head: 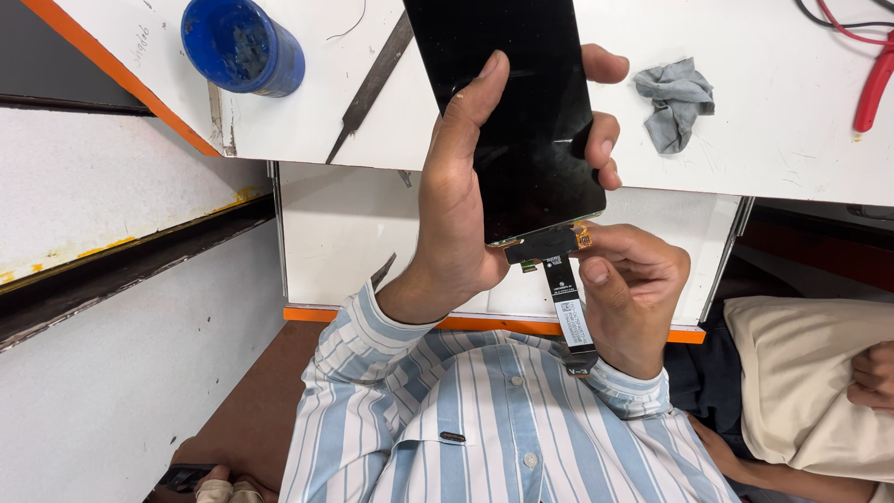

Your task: The person works on a smartphone screen assembly, peeling off a protective film, applying adhesive tape to the connector area, and using a precision tool to scrape or clean the edges. The screen is handled and repositioned multiple times during the process.

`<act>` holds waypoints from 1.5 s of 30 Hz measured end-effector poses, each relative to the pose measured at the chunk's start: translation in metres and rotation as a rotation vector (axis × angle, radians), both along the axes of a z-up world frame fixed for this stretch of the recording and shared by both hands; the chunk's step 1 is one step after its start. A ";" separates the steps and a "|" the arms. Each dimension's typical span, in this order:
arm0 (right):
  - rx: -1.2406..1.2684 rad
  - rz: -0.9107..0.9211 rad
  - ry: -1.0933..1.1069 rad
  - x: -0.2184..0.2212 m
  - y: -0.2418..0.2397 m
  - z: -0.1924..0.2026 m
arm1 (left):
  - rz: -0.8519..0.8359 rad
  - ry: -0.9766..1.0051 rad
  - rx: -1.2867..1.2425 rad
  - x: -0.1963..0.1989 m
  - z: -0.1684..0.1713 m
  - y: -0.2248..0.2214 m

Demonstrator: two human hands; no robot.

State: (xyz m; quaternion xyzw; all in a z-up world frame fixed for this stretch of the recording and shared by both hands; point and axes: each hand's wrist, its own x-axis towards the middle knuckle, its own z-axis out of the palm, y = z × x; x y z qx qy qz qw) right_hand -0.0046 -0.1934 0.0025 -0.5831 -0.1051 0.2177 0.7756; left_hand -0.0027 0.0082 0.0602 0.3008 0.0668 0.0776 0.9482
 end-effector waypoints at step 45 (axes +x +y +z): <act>-0.384 -0.108 -0.733 0.030 0.040 0.001 | -0.018 0.085 -0.009 0.007 -0.049 -0.021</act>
